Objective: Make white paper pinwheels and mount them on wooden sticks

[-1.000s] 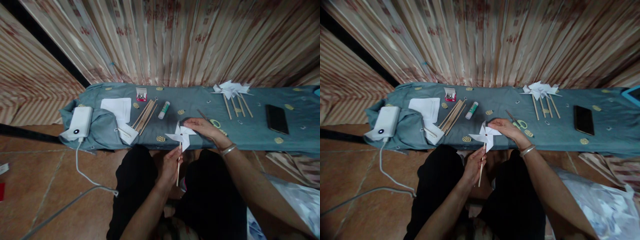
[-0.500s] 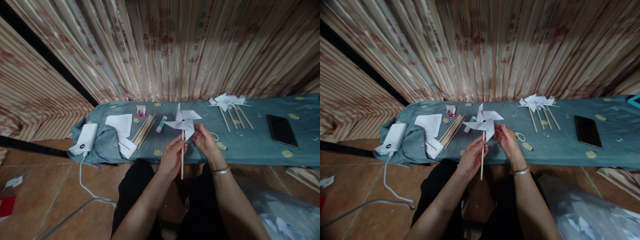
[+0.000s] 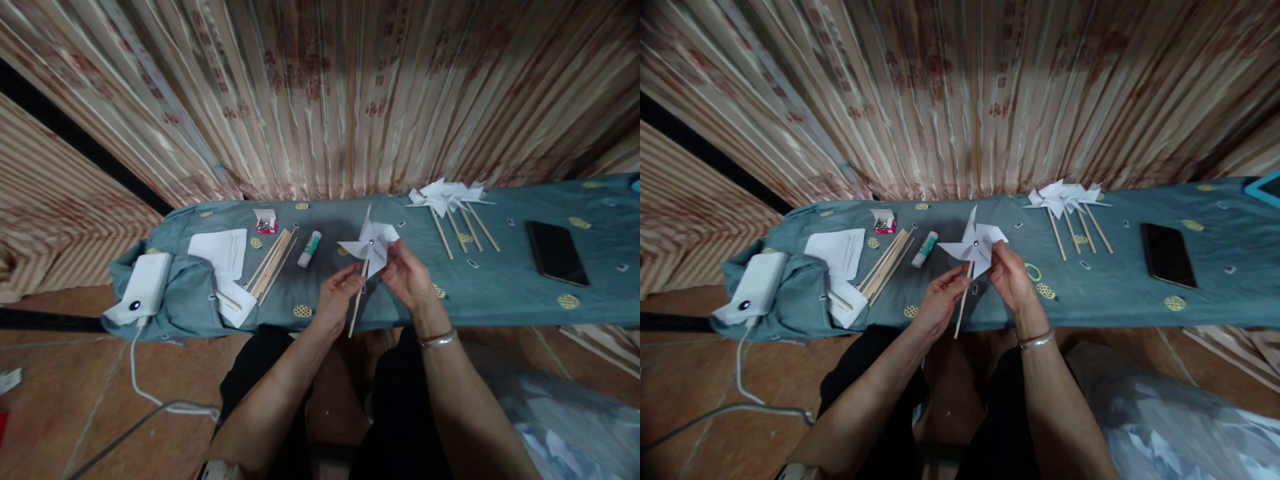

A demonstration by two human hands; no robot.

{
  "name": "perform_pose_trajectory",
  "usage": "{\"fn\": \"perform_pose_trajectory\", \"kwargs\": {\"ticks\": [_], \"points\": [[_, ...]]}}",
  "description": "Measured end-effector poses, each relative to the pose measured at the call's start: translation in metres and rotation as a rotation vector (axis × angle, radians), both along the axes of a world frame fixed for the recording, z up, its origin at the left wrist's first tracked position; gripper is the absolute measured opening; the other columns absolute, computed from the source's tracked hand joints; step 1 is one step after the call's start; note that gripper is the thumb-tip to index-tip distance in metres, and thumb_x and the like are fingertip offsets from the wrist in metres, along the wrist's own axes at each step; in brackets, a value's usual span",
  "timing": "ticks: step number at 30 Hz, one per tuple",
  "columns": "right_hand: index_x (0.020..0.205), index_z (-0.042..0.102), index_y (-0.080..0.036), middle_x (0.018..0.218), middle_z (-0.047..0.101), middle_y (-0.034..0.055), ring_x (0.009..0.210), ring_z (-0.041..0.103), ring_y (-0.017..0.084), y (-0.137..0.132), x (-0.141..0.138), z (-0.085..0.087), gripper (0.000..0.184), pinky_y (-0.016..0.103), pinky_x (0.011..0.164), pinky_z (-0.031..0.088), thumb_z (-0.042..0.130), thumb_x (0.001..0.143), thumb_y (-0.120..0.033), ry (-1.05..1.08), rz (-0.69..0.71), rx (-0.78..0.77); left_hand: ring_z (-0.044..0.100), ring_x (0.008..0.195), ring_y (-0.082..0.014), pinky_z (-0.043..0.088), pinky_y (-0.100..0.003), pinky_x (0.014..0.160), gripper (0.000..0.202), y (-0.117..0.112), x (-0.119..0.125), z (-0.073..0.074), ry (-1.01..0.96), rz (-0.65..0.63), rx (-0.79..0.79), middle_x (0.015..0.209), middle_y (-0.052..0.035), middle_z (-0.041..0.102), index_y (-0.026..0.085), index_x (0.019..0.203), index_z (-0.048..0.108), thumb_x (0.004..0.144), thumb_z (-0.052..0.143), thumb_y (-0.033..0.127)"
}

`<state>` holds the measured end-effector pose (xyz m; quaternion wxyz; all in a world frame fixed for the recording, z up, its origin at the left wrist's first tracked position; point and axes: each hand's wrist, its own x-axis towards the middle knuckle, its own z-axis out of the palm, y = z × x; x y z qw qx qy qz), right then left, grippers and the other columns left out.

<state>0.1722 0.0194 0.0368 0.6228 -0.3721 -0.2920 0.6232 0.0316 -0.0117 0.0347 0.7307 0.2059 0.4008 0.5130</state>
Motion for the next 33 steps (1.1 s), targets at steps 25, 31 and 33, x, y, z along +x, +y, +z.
{"fn": "perform_pose_trajectory", "kwargs": {"ticks": [25, 31, 33], "points": [[0.066, 0.074, -0.018, 0.063, 0.072, 0.0023, 0.056, 0.058, 0.011, -0.011, -0.030, 0.003, 0.040, 0.023, 0.055, 0.042, 0.080, 0.065, -0.058, -0.451, 0.526, -0.020, 0.062, 0.063, -0.0133, 0.045, -0.025, 0.061, 0.035, 0.025, -0.024, 0.012, 0.163, 0.079, 0.084, 0.071, -0.0044, 0.073, 0.014, 0.076, 0.076, 0.046, 0.089, 0.029], [0.076, 0.077, -0.018, 0.071, 0.076, 0.0059, 0.060, 0.062, 0.012, 0.000, -0.009, 0.003, 0.050, 0.026, 0.060, 0.047, 0.077, 0.063, -0.066, -0.440, 0.292, -0.036, 0.063, 0.068, -0.0134, 0.048, -0.027, 0.073, 0.027, 0.024, -0.024, 0.010, 0.218, 0.142, 0.138, 0.071, -0.0037, 0.073, 0.016, 0.072, 0.077, 0.049, 0.087, 0.027], [0.075, 0.077, -0.019, 0.074, 0.077, 0.0064, 0.064, 0.066, 0.015, 0.005, 0.003, 0.003, 0.048, 0.028, 0.063, 0.050, 0.083, 0.057, -0.063, -0.353, 0.086, -0.069, 0.063, 0.069, -0.0141, 0.048, -0.028, 0.074, 0.025, 0.022, -0.024, 0.010, 0.272, 0.138, 0.170, 0.072, -0.0039, 0.074, 0.017, 0.071, 0.077, 0.050, 0.087, 0.026]]}}
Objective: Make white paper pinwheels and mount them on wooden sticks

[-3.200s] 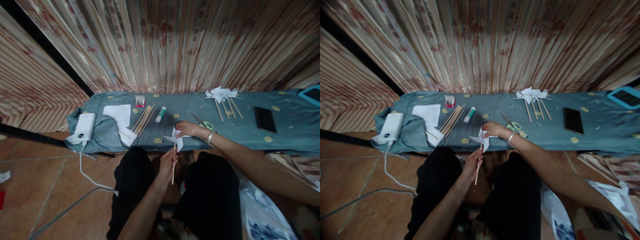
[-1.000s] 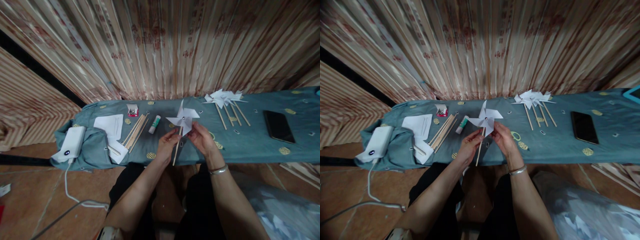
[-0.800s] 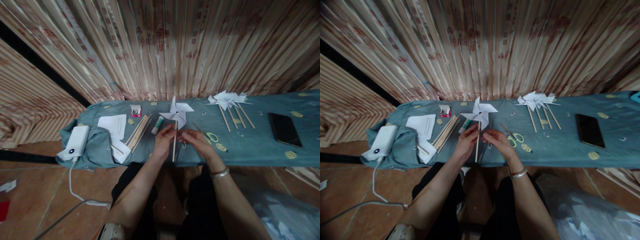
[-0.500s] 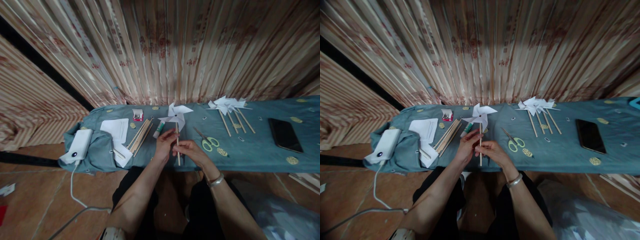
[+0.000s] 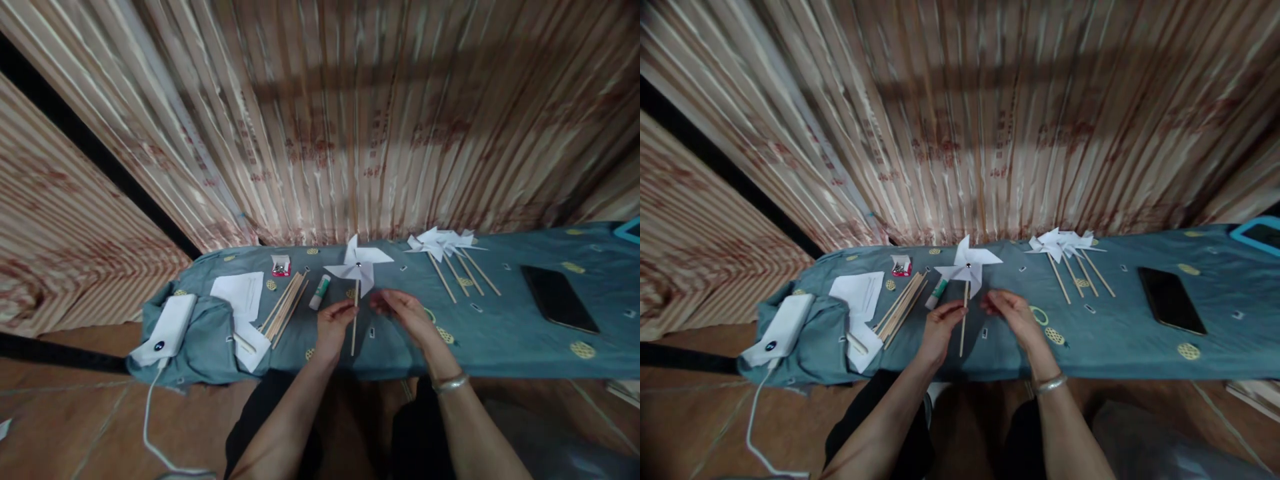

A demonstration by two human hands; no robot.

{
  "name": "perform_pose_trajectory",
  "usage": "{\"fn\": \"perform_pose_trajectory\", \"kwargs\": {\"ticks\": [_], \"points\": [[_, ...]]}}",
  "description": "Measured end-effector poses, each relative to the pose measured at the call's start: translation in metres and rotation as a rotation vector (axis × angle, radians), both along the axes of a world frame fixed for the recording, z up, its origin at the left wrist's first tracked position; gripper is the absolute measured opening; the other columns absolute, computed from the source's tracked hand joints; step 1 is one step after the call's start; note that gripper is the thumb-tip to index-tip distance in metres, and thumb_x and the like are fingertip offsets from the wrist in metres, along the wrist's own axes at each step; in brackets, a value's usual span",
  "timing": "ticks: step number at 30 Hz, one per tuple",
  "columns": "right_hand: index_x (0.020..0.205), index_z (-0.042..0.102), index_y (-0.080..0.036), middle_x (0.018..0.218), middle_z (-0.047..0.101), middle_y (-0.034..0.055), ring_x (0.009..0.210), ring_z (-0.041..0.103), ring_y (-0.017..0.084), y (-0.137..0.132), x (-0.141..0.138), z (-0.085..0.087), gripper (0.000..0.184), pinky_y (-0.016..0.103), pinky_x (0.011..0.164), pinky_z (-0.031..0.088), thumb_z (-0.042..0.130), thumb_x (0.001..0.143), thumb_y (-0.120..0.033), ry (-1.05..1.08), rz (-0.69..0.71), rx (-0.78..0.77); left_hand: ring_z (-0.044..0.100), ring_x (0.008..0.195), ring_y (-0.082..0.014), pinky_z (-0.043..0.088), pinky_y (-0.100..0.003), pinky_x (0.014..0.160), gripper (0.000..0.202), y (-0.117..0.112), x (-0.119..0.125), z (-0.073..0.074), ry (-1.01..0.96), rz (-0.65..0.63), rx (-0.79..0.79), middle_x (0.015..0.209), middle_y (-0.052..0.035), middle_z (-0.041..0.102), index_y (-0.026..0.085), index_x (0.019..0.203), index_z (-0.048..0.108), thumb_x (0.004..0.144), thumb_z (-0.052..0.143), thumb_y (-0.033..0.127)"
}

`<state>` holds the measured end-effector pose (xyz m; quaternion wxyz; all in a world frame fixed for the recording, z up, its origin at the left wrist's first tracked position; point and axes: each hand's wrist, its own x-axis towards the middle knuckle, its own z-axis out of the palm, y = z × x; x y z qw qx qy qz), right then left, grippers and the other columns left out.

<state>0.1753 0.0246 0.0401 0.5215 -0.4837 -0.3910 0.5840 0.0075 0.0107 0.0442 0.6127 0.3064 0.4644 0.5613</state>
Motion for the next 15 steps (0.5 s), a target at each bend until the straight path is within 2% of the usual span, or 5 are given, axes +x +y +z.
{"fn": "perform_pose_trajectory", "kwargs": {"ticks": [3, 5, 8, 11, 15], "points": [[0.083, 0.077, -0.023, 0.083, 0.079, 0.0044, 0.070, 0.069, 0.016, 0.006, 0.019, 0.001, 0.044, 0.026, 0.062, 0.052, 0.083, 0.060, -0.061, 0.153, -0.318, 0.076, 0.061, 0.064, -0.0142, 0.047, -0.027, 0.067, 0.023, -0.004, -0.002, 0.000, 0.091, -0.032, 0.030, 0.069, -0.0031, 0.073, 0.018, 0.072, 0.079, 0.053, 0.084, 0.027], [0.085, 0.077, -0.025, 0.086, 0.079, 0.0030, 0.075, 0.071, 0.016, 0.007, 0.030, 0.002, 0.043, 0.025, 0.062, 0.054, 0.081, 0.062, -0.062, 0.252, -0.378, 0.117, 0.061, 0.063, -0.0145, 0.047, -0.027, 0.067, 0.021, -0.008, -0.005, 0.000, 0.145, -0.055, 0.052, 0.069, -0.0031, 0.074, 0.018, 0.071, 0.079, 0.053, 0.083, 0.027], [0.087, 0.076, -0.028, 0.092, 0.079, 0.0021, 0.082, 0.072, 0.016, 0.001, 0.040, 0.006, 0.037, 0.024, 0.065, 0.057, 0.080, 0.066, -0.059, 0.301, -0.328, 0.153, 0.061, 0.063, -0.0151, 0.047, -0.027, 0.066, 0.019, -0.013, -0.010, 0.002, 0.221, -0.126, 0.075, 0.069, -0.0035, 0.074, 0.019, 0.069, 0.079, 0.053, 0.083, 0.028], [0.088, 0.077, -0.027, 0.091, 0.079, 0.0025, 0.082, 0.072, 0.017, -0.007, 0.040, 0.009, 0.034, 0.026, 0.067, 0.059, 0.083, 0.067, -0.052, 0.271, -0.238, 0.156, 0.060, 0.061, -0.0146, 0.046, -0.026, 0.064, 0.017, -0.018, -0.012, 0.004, 0.272, -0.204, 0.099, 0.067, -0.0033, 0.073, 0.019, 0.067, 0.079, 0.053, 0.083, 0.029], [0.079, 0.077, -0.022, 0.078, 0.077, 0.0026, 0.068, 0.071, 0.016, -0.013, 0.035, 0.012, 0.035, 0.025, 0.060, 0.059, 0.091, 0.057, -0.045, 0.272, -0.216, 0.114, 0.057, 0.058, -0.0141, 0.044, -0.026, 0.060, 0.018, -0.021, -0.012, 0.006, 0.309, -0.254, 0.087, 0.063, -0.0025, 0.071, 0.020, 0.066, 0.079, 0.053, 0.083, 0.032]]}}
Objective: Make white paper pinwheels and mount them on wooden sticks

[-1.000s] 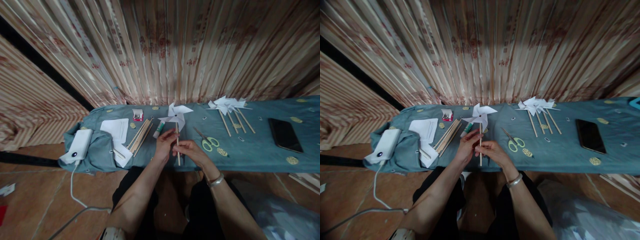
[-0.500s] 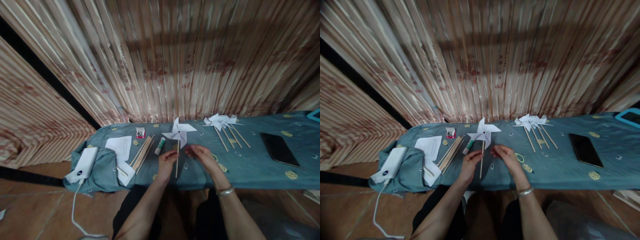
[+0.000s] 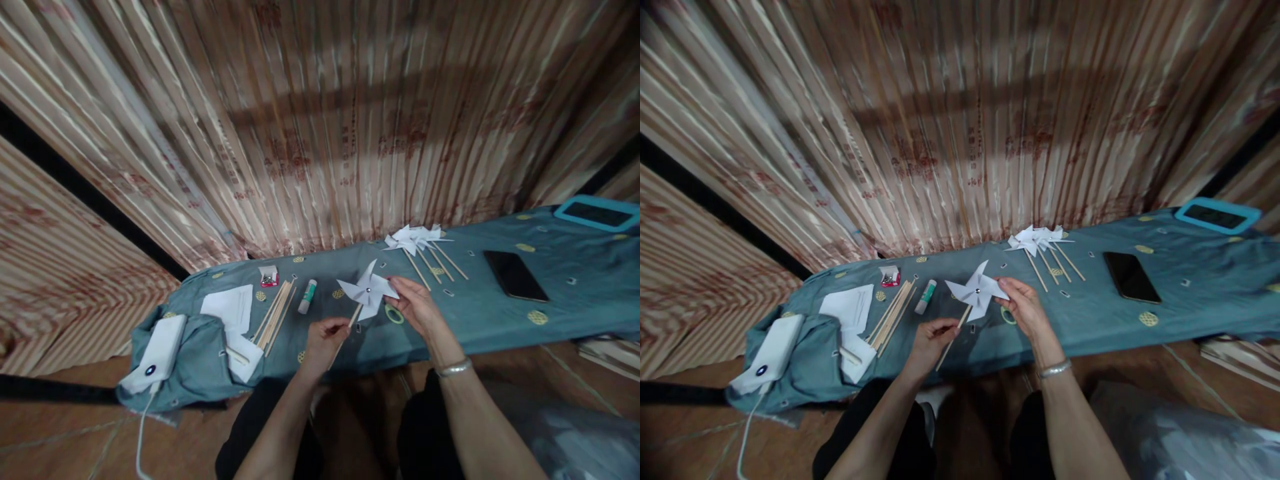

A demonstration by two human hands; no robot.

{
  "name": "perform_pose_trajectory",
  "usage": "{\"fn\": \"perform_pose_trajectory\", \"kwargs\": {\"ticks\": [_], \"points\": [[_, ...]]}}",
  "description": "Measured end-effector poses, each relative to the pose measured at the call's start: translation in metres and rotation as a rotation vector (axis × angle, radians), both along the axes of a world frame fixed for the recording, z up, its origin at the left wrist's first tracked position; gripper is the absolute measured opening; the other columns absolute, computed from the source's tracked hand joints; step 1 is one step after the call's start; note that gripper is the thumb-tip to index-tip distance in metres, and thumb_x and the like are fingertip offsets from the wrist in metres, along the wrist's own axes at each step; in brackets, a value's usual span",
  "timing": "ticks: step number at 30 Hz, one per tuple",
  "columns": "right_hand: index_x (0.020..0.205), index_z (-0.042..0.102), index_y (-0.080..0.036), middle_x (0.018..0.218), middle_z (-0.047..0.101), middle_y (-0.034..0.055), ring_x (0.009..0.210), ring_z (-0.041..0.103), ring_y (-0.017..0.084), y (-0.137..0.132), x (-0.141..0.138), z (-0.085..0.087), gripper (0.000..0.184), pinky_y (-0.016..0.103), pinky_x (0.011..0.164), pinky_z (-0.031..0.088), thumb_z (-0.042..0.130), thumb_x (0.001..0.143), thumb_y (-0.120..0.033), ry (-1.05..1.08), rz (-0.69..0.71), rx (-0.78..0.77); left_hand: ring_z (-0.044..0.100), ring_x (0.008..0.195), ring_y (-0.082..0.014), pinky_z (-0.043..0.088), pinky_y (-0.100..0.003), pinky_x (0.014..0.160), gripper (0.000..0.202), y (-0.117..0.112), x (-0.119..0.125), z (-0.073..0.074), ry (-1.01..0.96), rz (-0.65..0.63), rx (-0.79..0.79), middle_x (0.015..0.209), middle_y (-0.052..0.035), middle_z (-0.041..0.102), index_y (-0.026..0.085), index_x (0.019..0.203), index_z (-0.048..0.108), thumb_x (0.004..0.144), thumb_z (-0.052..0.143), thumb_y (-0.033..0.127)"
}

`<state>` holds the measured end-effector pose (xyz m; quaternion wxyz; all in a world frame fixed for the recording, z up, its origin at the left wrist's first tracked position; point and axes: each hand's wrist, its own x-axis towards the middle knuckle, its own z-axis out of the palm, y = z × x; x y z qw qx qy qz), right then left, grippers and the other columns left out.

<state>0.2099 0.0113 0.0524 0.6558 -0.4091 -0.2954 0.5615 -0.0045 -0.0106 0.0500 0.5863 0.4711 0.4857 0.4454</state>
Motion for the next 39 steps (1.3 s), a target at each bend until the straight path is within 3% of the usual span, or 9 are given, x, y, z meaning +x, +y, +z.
{"fn": "perform_pose_trajectory", "kwargs": {"ticks": [4, 11, 16, 28, 35, 39], "points": [[0.068, 0.075, -0.021, 0.066, 0.075, 0.0019, 0.057, 0.069, 0.015, -0.002, -0.004, 0.003, 0.036, 0.022, 0.050, 0.055, 0.095, 0.047, -0.042, 0.030, -0.002, -0.053, 0.057, 0.057, -0.0138, 0.044, -0.026, 0.059, 0.020, 0.001, 0.000, 0.000, 0.012, 0.011, -0.005, 0.062, -0.0026, 0.071, 0.019, 0.066, 0.079, 0.051, 0.083, 0.032], [0.082, 0.079, -0.021, 0.075, 0.077, 0.0015, 0.059, 0.066, 0.010, -0.009, -0.010, 0.011, 0.040, 0.018, 0.053, 0.051, 0.093, 0.050, -0.039, -0.046, 0.115, -0.056, 0.058, 0.059, -0.0136, 0.044, -0.025, 0.060, 0.022, 0.004, 0.004, -0.001, -0.036, 0.010, -0.043, 0.063, -0.0030, 0.071, 0.018, 0.067, 0.079, 0.050, 0.084, 0.031], [0.075, 0.077, -0.020, 0.068, 0.073, -0.0007, 0.054, 0.059, 0.009, -0.011, -0.013, 0.013, 0.030, 0.018, 0.048, 0.045, 0.091, 0.053, -0.033, -0.105, 0.135, -0.052, 0.056, 0.058, -0.0133, 0.042, -0.025, 0.058, 0.023, 0.005, 0.005, -0.003, -0.034, 0.007, -0.044, 0.062, -0.0028, 0.070, 0.018, 0.068, 0.079, 0.050, 0.084, 0.032], [0.071, 0.077, -0.019, 0.066, 0.074, 0.0014, 0.058, 0.066, 0.011, -0.010, -0.028, 0.011, 0.035, 0.019, 0.053, 0.050, 0.094, 0.047, -0.036, -0.059, 0.212, -0.146, 0.058, 0.060, -0.0137, 0.045, -0.026, 0.063, 0.019, 0.003, 0.008, -0.003, -0.052, 0.017, -0.036, 0.064, -0.0022, 0.072, 0.019, 0.067, 0.079, 0.053, 0.082, 0.030], [0.072, 0.077, -0.022, 0.068, 0.075, 0.0018, 0.059, 0.066, 0.014, -0.008, -0.023, 0.006, 0.040, 0.024, 0.056, 0.054, 0.088, 0.054, -0.056, -0.015, 0.057, -0.090, 0.057, 0.059, -0.0139, 0.044, -0.025, 0.060, 0.019, 0.003, 0.005, -0.003, -0.028, 0.041, -0.034, 0.063, -0.0019, 0.071, 0.019, 0.068, 0.079, 0.053, 0.082, 0.030], [0.069, 0.075, -0.023, 0.065, 0.073, 0.0012, 0.060, 0.066, 0.014, -0.006, -0.020, 0.002, 0.038, 0.024, 0.057, 0.053, 0.088, 0.055, -0.056, -0.009, -0.001, -0.064, 0.059, 0.059, -0.0140, 0.045, -0.026, 0.061, 0.019, 0.004, 0.004, -0.005, -0.017, 0.031, -0.029, 0.064, -0.0023, 0.072, 0.019, 0.069, 0.079, 0.054, 0.082, 0.030]]}}
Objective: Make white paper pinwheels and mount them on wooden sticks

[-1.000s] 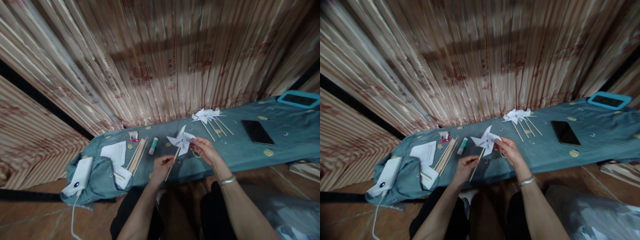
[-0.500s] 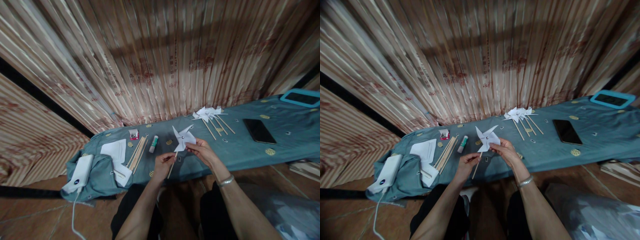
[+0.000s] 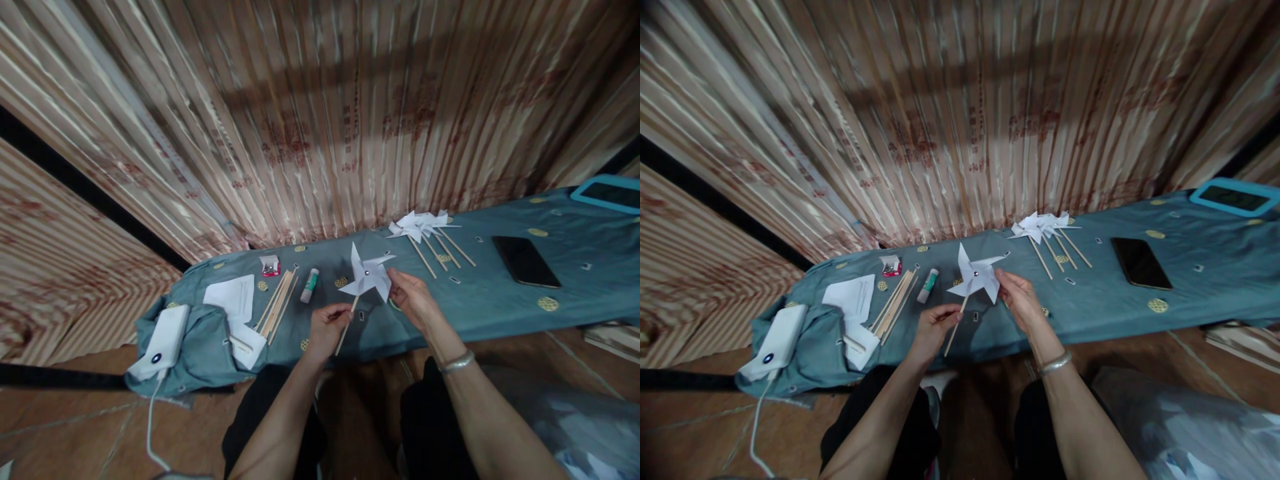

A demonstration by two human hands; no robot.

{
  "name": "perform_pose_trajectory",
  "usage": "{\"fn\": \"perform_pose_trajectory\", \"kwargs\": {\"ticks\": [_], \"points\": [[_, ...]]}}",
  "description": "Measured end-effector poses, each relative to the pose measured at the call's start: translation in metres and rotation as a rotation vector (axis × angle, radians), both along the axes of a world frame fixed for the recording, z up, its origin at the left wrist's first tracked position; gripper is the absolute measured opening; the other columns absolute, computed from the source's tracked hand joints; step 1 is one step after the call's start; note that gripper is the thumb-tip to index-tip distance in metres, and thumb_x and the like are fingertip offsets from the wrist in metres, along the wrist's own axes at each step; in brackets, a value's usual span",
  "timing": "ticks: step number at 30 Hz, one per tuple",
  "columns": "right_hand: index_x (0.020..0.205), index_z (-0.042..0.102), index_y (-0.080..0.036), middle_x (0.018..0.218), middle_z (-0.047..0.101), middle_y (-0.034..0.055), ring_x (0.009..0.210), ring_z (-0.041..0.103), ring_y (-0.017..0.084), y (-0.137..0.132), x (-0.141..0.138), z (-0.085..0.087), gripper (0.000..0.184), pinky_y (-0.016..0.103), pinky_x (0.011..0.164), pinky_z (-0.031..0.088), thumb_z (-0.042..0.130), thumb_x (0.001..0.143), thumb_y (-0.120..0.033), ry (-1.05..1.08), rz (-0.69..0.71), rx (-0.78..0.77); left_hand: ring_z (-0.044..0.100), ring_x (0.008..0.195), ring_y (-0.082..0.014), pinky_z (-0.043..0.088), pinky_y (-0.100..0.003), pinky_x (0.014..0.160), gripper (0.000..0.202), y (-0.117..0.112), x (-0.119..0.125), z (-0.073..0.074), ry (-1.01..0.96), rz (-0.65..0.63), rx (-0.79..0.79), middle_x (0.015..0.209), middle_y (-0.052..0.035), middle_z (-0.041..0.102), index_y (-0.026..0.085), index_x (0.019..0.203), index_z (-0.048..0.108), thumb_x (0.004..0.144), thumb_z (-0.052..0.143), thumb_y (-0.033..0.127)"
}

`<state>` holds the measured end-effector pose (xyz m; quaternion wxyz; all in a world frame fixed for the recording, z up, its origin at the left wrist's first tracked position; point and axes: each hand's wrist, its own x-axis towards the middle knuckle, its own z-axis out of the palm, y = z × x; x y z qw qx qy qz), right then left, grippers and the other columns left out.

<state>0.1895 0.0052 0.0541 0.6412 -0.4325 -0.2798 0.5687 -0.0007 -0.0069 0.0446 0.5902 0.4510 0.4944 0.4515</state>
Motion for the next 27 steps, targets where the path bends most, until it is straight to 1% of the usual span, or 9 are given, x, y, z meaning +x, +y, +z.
{"fn": "perform_pose_trajectory", "kwargs": {"ticks": [3, 6, 12, 16, 20, 22, 25, 27], "points": [[0.072, 0.076, -0.022, 0.068, 0.074, 0.0019, 0.063, 0.067, 0.015, 0.000, -0.002, 0.000, 0.039, 0.026, 0.061, 0.053, 0.091, 0.051, -0.053, -0.007, 0.004, -0.009, 0.059, 0.060, -0.0137, 0.045, -0.025, 0.062, 0.019, 0.001, 0.000, -0.002, 0.000, 0.000, 0.000, 0.065, -0.0023, 0.072, 0.017, 0.069, 0.079, 0.054, 0.082, 0.029], [0.070, 0.077, -0.021, 0.071, 0.076, 0.0032, 0.064, 0.067, 0.016, 0.000, -0.005, 0.002, 0.040, 0.027, 0.063, 0.053, 0.092, 0.048, -0.051, 0.004, 0.019, -0.032, 0.060, 0.062, -0.0141, 0.046, -0.025, 0.063, 0.016, 0.002, 0.000, -0.003, 0.013, 0.020, -0.004, 0.065, -0.0024, 0.072, 0.017, 0.069, 0.078, 0.056, 0.081, 0.025], [0.068, 0.076, -0.020, 0.066, 0.074, 0.0014, 0.060, 0.061, 0.013, -0.001, -0.009, 0.003, 0.040, 0.025, 0.057, 0.048, 0.093, 0.045, -0.049, 0.039, 0.033, -0.097, 0.062, 0.063, -0.0143, 0.048, -0.025, 0.066, 0.012, 0.003, 0.000, -0.003, 0.017, 0.043, 0.000, 0.068, -0.0022, 0.074, 0.017, 0.071, 0.079, 0.059, 0.079, 0.019], [0.068, 0.077, -0.020, 0.063, 0.071, -0.0005, 0.058, 0.060, 0.011, -0.002, -0.013, 0.002, 0.042, 0.024, 0.057, 0.046, 0.095, 0.041, -0.046, 0.066, 0.065, -0.112, 0.062, 0.063, -0.0138, 0.047, -0.025, 0.066, 0.013, 0.003, 0.000, -0.004, -0.018, 0.058, 0.014, 0.068, -0.0019, 0.074, 0.018, 0.071, 0.079, 0.058, 0.079, 0.020], [0.066, 0.076, -0.019, 0.060, 0.070, -0.0002, 0.056, 0.060, 0.011, -0.003, -0.020, 0.002, 0.042, 0.025, 0.056, 0.045, 0.094, 0.040, -0.048, 0.051, 0.083, -0.114, 0.061, 0.063, -0.0135, 0.047, -0.025, 0.066, 0.014, 0.003, 0.000, -0.006, -0.052, 0.080, 0.024, 0.068, -0.0018, 0.074, 0.018, 0.069, 0.079, 0.056, 0.080, 0.021], [0.066, 0.077, -0.019, 0.060, 0.070, 0.0002, 0.056, 0.060, 0.011, -0.004, -0.025, 0.002, 0.043, 0.024, 0.057, 0.046, 0.093, 0.041, -0.050, 0.027, 0.095, -0.103, 0.062, 0.064, -0.0140, 0.048, -0.025, 0.067, 0.015, 0.003, 0.000, -0.006, -0.054, 0.072, 0.025, 0.069, -0.0021, 0.074, 0.018, 0.070, 0.079, 0.056, 0.080, 0.022], [0.066, 0.077, -0.019, 0.062, 0.072, 0.0024, 0.058, 0.061, 0.011, -0.006, -0.029, 0.004, 0.043, 0.024, 0.060, 0.047, 0.091, 0.045, -0.053, -0.026, 0.153, -0.087, 0.062, 0.064, -0.0139, 0.048, -0.025, 0.068, 0.015, 0.003, 0.000, -0.006, -0.041, 0.047, 0.042, 0.069, -0.0020, 0.074, 0.018, 0.072, 0.079, 0.058, 0.080, 0.023], [0.067, 0.078, -0.018, 0.066, 0.074, 0.0045, 0.059, 0.062, 0.010, -0.009, -0.029, 0.006, 0.044, 0.023, 0.060, 0.047, 0.089, 0.048, -0.057, -0.073, 0.212, -0.103, 0.061, 0.064, -0.0136, 0.048, -0.025, 0.068, 0.015, 0.004, -0.001, -0.006, -0.035, 0.045, 0.052, 0.070, -0.0021, 0.074, 0.018, 0.073, 0.079, 0.059, 0.080, 0.023]]}}
